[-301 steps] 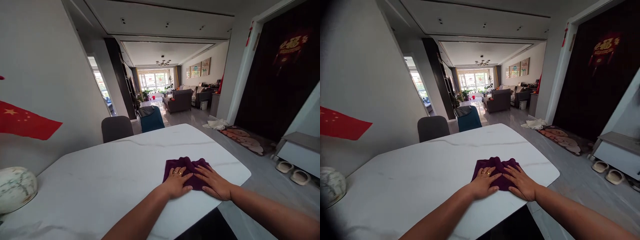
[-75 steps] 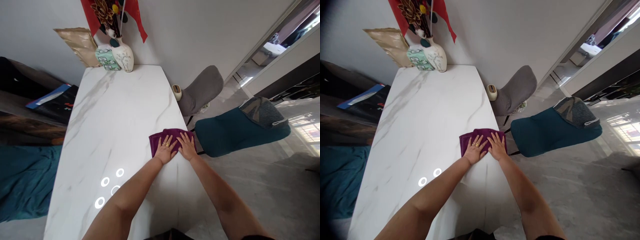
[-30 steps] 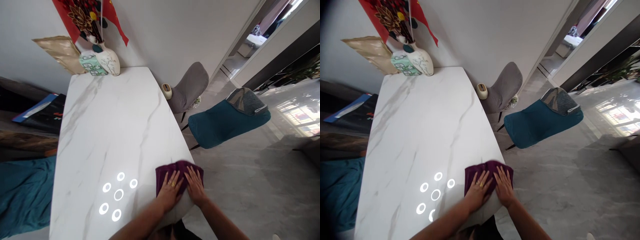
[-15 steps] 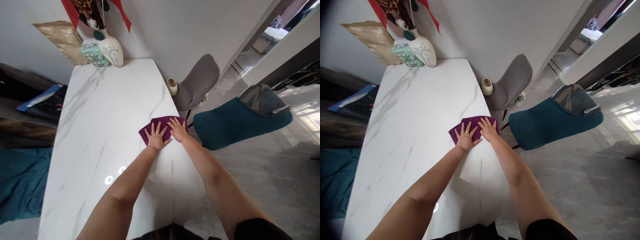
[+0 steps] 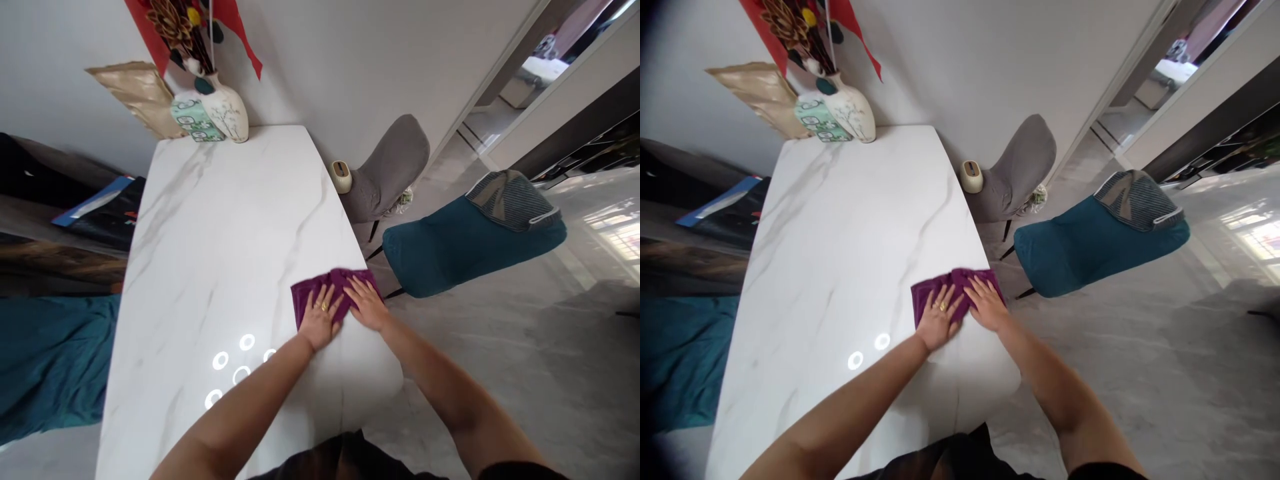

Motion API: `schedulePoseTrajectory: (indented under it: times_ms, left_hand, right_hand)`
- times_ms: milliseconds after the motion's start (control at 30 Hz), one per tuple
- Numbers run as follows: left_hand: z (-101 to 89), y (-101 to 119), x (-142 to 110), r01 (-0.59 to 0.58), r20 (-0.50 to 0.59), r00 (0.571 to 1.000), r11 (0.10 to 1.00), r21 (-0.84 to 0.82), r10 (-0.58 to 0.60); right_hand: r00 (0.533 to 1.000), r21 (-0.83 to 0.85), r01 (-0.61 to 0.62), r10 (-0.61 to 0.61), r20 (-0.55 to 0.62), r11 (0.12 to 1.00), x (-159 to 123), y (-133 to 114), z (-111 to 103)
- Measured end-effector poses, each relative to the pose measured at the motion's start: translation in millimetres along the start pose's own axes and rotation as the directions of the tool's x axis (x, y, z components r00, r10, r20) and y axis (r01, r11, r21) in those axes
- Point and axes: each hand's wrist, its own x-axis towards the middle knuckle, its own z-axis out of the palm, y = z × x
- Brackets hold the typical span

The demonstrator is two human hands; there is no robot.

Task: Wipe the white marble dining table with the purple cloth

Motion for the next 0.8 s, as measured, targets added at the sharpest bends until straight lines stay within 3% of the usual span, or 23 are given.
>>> schedulePoseTrajectory:
  times_ms: [133, 233, 300, 400, 500, 567, 700, 800]
  left_hand:
    - [46.1, 41, -79, -0.135, 0.082, 0.987, 0.988, -0.08, 0.141]
    - [83.5, 57, -130, -0.235, 0.196, 0.946, 0.962, -0.14, 0.259]
    - [109.3, 60, -155, -0.299, 0.261, 0.908, 0.943, -0.146, 0.328]
    - [142.7, 57, -179, -0.399, 0.202, 0.892, 0.914, -0.072, 0.405]
    - [154.9, 55, -185, -0.493, 0.074, 0.869, 0.869, 0.053, 0.489]
    - [147.4, 57, -177, -0.503, 0.024, 0.864, 0.86, 0.091, 0.503]
    - [107.2, 60, -132, -0.373, 0.086, 0.925, 0.928, 0.002, 0.371]
    - [72.0, 52, -84, -0.272, 0.042, 0.961, 0.962, -0.041, 0.273]
  right_hand:
    - [0.999, -0.017, 0.009, -0.009, -0.042, 1.0, -112, -39, 27]
    - [0.984, -0.034, 0.012, -0.018, -0.177, 0.999, -184, -73, 53]
    - [0.963, -0.056, -0.009, -0.006, -0.268, 0.998, -218, -94, 72]
    - [0.928, -0.105, -0.06, 0.017, -0.372, 0.993, -247, -117, 96]
    - [0.913, -0.113, -0.091, 0.038, -0.406, 0.989, -251, -124, 104]
    - [0.917, -0.086, -0.117, 0.074, -0.393, 0.989, -243, -120, 100]
    - [0.923, -0.026, -0.168, 0.148, -0.356, 0.985, -204, -93, 75]
    - [0.941, -0.011, -0.174, 0.163, -0.296, 0.985, -153, -65, 52]
